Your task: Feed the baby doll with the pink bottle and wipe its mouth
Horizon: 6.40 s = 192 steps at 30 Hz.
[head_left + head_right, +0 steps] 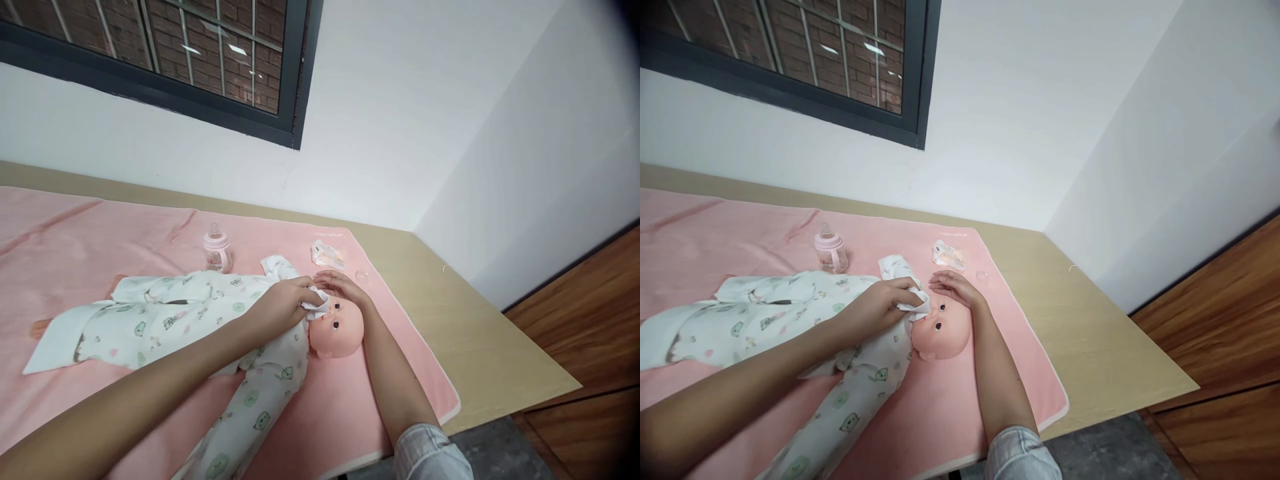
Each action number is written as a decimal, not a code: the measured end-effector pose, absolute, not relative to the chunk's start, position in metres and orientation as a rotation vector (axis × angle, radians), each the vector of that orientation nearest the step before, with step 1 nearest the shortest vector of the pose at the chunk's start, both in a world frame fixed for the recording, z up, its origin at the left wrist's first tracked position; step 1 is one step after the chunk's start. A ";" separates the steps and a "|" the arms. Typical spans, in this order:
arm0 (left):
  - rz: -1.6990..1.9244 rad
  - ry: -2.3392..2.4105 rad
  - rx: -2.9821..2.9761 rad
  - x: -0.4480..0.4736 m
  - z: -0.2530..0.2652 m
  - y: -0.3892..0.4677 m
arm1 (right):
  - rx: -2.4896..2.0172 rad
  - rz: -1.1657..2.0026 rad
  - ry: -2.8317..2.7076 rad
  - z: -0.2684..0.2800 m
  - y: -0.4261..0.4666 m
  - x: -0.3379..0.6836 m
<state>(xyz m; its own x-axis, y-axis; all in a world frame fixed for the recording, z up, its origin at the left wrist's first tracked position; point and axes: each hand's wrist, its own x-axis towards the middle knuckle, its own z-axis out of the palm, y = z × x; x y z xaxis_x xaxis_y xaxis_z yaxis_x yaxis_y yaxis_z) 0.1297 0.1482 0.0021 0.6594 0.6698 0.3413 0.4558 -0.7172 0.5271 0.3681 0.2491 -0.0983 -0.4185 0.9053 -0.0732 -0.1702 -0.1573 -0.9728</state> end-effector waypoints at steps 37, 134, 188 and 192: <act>1.004 1.047 2.431 0.080 0.035 0.174 | -0.941 0.357 -2.332 0.047 0.149 0.302; 0.806 1.920 2.088 -0.041 -0.032 0.286 | -1.882 0.172 -1.138 -0.126 0.263 0.415; 1.349 0.933 2.687 0.072 0.056 0.107 | -0.818 0.622 -1.352 0.020 0.146 0.265; 1.044 0.520 2.578 0.054 0.086 0.079 | -0.956 0.459 -1.311 0.022 0.172 0.299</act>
